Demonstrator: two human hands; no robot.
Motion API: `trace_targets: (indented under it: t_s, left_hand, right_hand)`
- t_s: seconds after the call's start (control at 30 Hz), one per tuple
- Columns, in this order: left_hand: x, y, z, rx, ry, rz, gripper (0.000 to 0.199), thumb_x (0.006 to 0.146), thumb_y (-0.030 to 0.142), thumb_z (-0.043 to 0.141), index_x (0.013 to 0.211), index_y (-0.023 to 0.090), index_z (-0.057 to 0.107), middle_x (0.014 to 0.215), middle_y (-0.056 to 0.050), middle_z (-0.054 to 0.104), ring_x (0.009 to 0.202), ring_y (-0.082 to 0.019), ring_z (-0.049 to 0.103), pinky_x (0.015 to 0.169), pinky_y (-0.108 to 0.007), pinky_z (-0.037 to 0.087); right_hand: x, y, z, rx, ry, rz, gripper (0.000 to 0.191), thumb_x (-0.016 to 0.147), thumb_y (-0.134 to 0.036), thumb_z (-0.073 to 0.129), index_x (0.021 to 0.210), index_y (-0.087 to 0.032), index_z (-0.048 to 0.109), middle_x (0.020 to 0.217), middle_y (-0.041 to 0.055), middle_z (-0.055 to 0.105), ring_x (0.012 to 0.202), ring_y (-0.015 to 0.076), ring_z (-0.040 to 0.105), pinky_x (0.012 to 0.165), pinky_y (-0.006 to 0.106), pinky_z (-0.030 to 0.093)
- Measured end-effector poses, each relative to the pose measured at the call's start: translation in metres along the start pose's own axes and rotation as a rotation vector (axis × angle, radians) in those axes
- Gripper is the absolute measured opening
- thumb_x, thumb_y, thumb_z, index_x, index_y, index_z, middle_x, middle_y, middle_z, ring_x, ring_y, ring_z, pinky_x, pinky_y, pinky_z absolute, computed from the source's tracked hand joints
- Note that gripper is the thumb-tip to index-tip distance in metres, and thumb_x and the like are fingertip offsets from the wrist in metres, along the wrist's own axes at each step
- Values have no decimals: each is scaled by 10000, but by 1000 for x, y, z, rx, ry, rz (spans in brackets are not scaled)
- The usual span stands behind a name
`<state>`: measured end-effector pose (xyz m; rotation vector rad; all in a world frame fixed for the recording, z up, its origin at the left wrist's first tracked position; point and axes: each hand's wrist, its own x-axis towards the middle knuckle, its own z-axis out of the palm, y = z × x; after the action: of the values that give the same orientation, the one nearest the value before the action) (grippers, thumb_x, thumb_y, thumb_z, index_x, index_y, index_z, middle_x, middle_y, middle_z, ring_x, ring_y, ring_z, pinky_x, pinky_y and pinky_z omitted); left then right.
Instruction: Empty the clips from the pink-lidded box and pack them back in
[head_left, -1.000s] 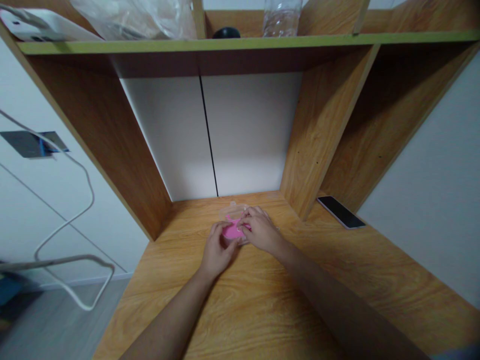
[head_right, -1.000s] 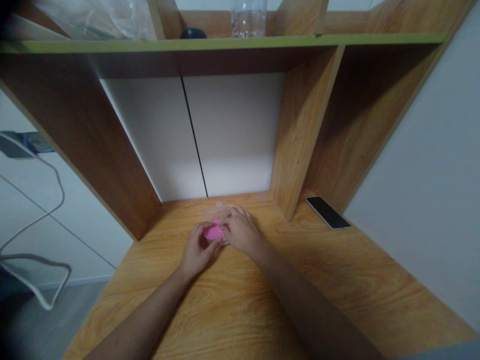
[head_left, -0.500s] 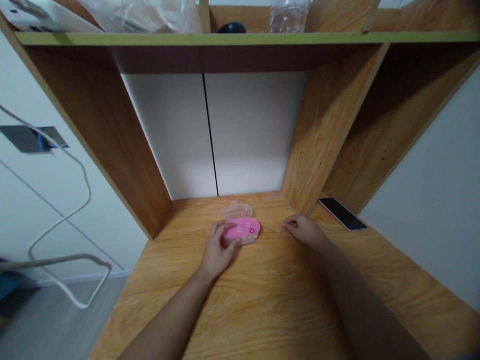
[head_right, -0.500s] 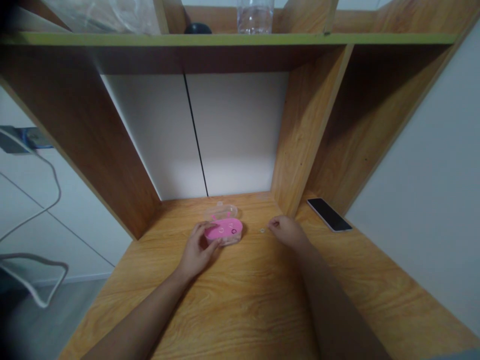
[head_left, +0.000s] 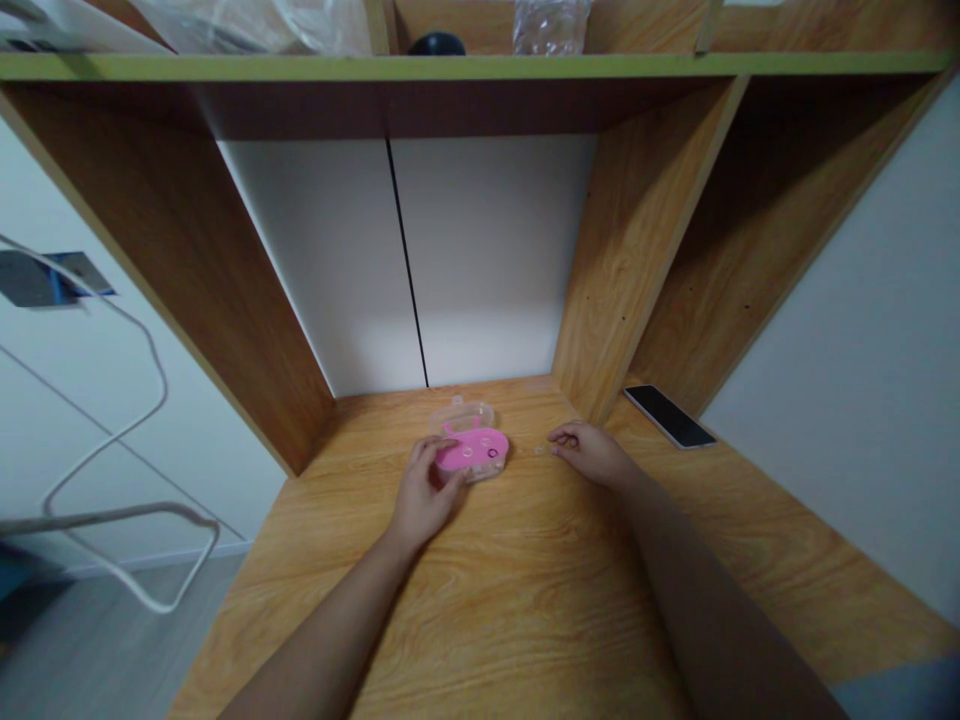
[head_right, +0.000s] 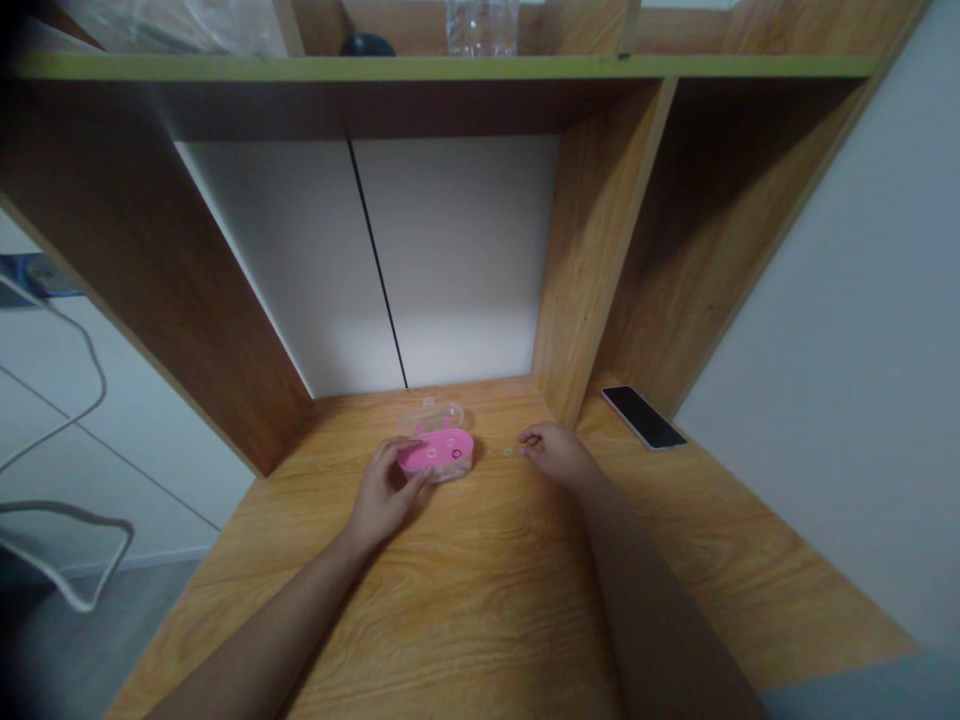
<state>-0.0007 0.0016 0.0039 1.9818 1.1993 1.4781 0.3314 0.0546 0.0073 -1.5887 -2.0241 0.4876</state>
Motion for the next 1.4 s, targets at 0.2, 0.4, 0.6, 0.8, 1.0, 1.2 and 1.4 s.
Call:
trace_targets:
  t_s: [0.2,0.4,0.6,0.8,1.0,1.2,1.4]
  left_hand:
    - [0,2,-1,-11,-7,-15,363,811,222,743,1163,233,653,1200,-91,611,1163,-259,581,1034,-452,475]
    - [1,6,-2,-7,-8,-29,345,812,214,739,1147,229,659,1187,-92,615,1158,-263,582,1040,-452,467]
    - [1,3,-1,-15,-12,-19,358,811,199,741,1157,228,654,1195,-89,617,1158,-254,579,1044,-449,464]
    - [2,5,-1,-9,-4,-12,345,806,201,745,1140,223,657,1178,-89,620,1148,-257,581,1032,-452,472]
    - [1,4,-1,-14,-8,-17,357,809,198,746,1153,221,653,1195,-94,611,1152,-257,579,1041,-455,466]
    - [1,1,1,-29,1,-23,367,805,201,754,1157,225,655,1200,-91,607,1159,-252,577,1043,-442,465]
    - [1,2,0,-25,-4,-23,366,803,193,751,1155,225,656,1205,-96,609,1164,-259,576,1047,-456,458]
  right_hand:
    - [-7,3,-17,-67,-55,123,148,820,-303,700,895,-185,748,881,65,768,798,206,699,679,288,493]
    - [-10,1,-22,-96,-70,166,179,860,-338,652,782,-192,722,773,57,749,715,201,673,626,284,434]
    - [-11,7,-19,-127,-173,173,99,844,-242,641,824,-173,709,788,57,733,701,181,648,607,262,415]
    - [-3,-23,-3,-99,52,-22,130,886,-267,625,863,-174,714,894,64,723,791,178,637,695,261,445]
    - [1,-38,10,-157,82,-71,116,867,-289,680,848,-216,768,847,46,717,819,196,635,737,283,444]
    - [0,-38,10,-276,39,-106,174,908,-320,643,902,-247,801,854,56,718,855,215,646,757,304,433]
    - [-1,-42,7,-308,26,-127,211,920,-319,607,909,-233,800,859,64,720,879,220,651,776,300,447]
